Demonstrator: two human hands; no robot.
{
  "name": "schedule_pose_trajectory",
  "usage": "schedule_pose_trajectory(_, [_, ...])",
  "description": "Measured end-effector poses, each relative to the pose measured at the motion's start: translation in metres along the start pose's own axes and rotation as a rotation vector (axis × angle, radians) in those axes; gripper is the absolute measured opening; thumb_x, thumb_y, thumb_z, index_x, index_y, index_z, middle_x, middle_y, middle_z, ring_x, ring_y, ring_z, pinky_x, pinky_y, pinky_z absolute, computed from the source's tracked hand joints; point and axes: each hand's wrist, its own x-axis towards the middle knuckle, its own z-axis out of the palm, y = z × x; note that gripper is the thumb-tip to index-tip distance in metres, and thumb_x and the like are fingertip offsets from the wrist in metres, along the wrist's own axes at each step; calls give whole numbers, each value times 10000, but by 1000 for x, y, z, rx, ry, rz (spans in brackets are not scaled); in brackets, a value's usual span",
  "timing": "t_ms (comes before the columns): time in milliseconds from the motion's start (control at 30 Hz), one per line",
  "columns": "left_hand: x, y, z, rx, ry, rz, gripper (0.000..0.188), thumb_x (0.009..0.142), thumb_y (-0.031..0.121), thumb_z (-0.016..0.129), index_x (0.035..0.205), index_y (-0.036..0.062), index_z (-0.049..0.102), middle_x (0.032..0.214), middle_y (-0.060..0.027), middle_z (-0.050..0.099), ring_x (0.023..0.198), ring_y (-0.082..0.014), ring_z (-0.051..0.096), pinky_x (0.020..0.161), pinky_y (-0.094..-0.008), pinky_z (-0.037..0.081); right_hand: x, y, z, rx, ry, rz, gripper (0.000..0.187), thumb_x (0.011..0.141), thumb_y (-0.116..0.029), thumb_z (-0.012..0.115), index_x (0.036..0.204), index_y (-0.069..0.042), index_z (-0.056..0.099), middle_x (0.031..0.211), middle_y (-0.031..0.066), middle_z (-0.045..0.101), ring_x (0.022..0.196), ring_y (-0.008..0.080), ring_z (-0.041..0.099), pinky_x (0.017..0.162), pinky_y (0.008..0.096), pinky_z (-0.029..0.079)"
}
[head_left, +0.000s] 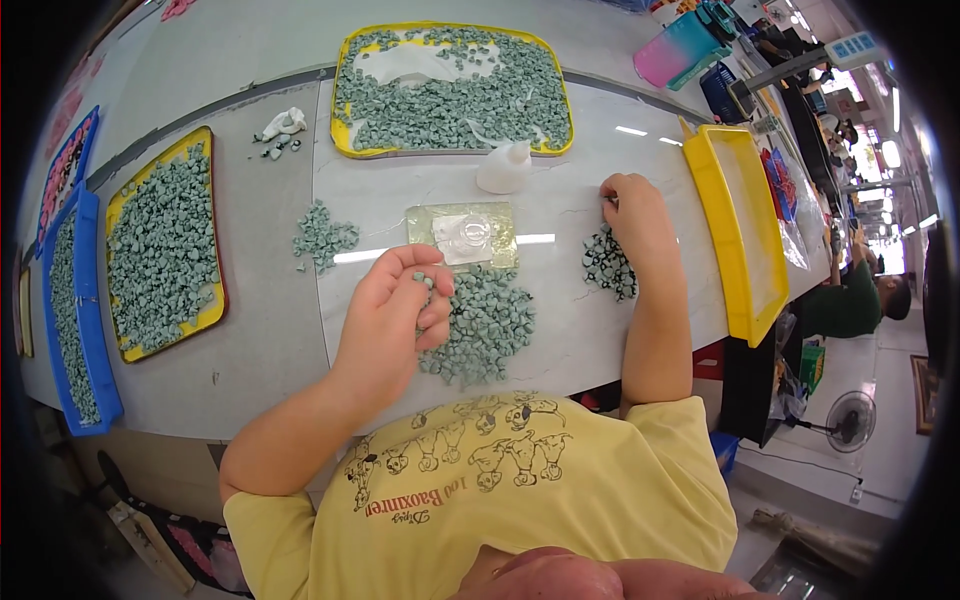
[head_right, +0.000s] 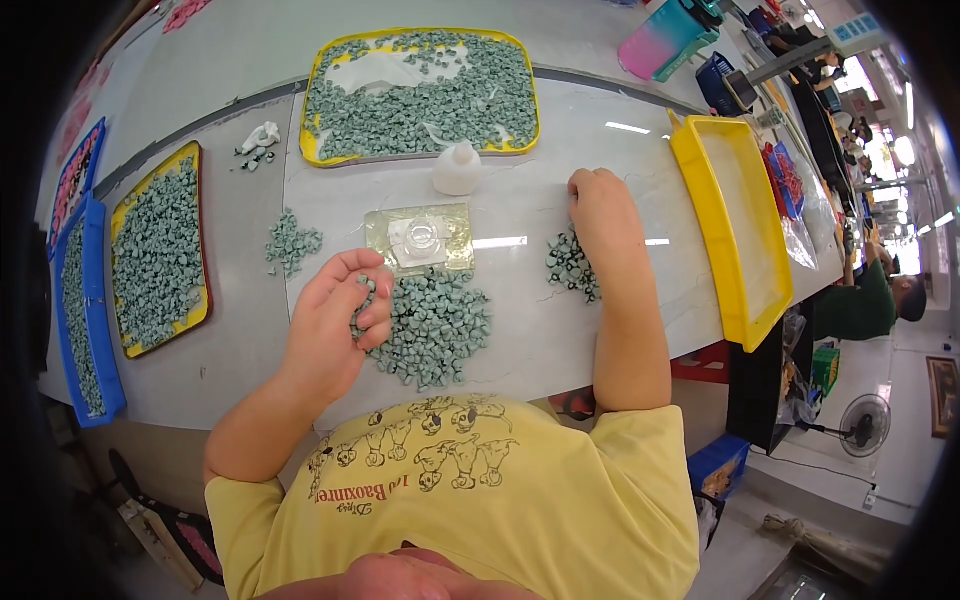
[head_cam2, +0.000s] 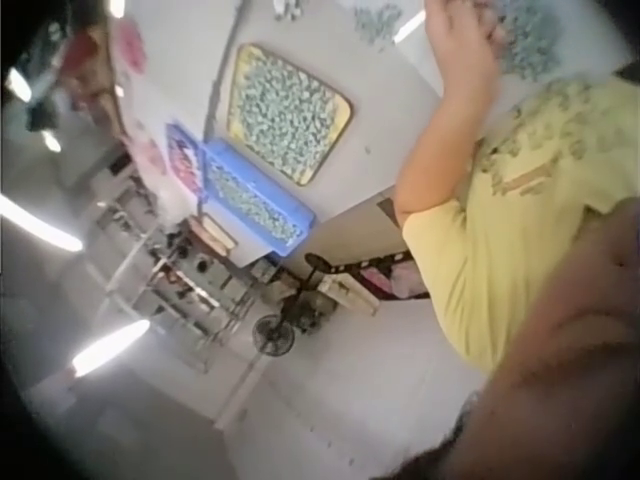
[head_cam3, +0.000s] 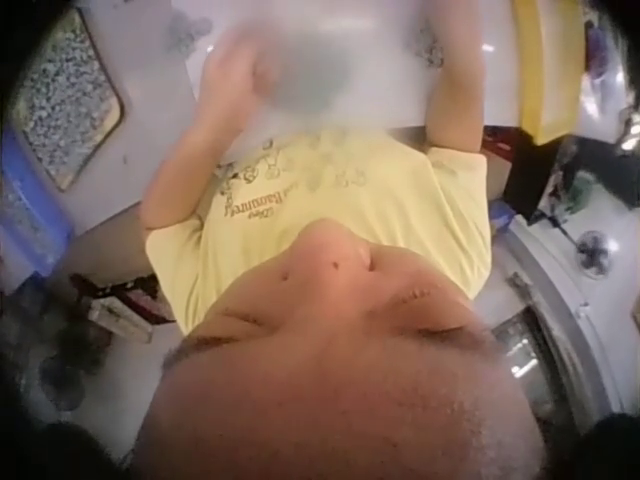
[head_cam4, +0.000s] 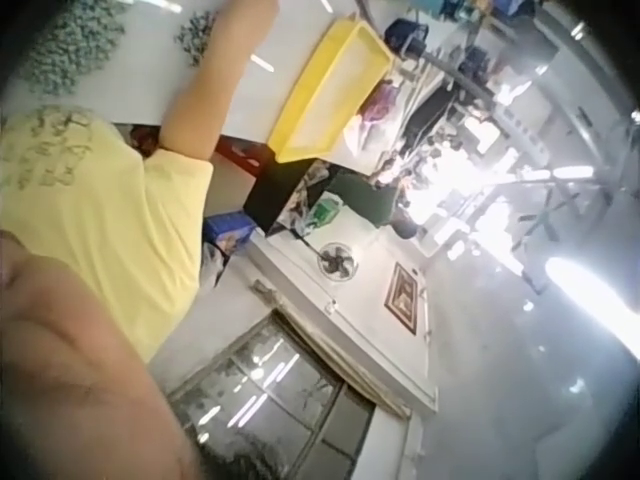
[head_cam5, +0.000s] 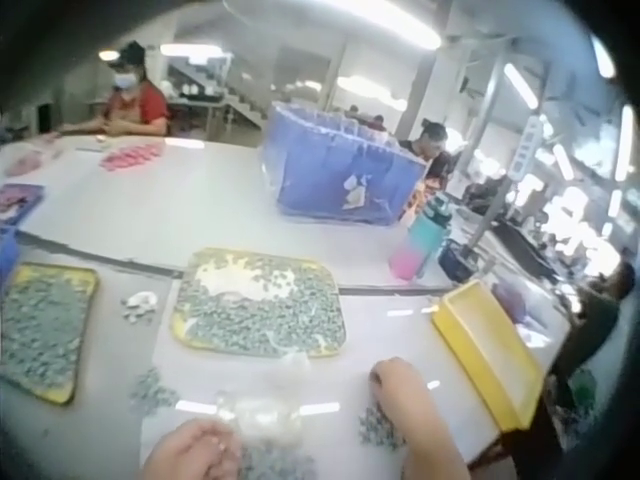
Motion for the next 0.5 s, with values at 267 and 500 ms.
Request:
schedule_pose_trajectory(267, [1,3,-5,-30,-3,16,154,883,41,409,1009,-2,487,819,-29,483,552,-45,334,446,-192,277,-6,-22,-6,192,-17,-41,145,717,10,561,856,1,600,805,133,584,748,258,582,697,315,469])
schedule_pose_trajectory(500, [-3,4,-9,105,-44,-58,220,875,51,428,1059,-17,528,787,-3,477,551,-34,325,441,-183,264,-28,-90,-18,777,-92,-240,189,709,12,645,894,-19,629,842,89,615,745,171,595,635,260,475])
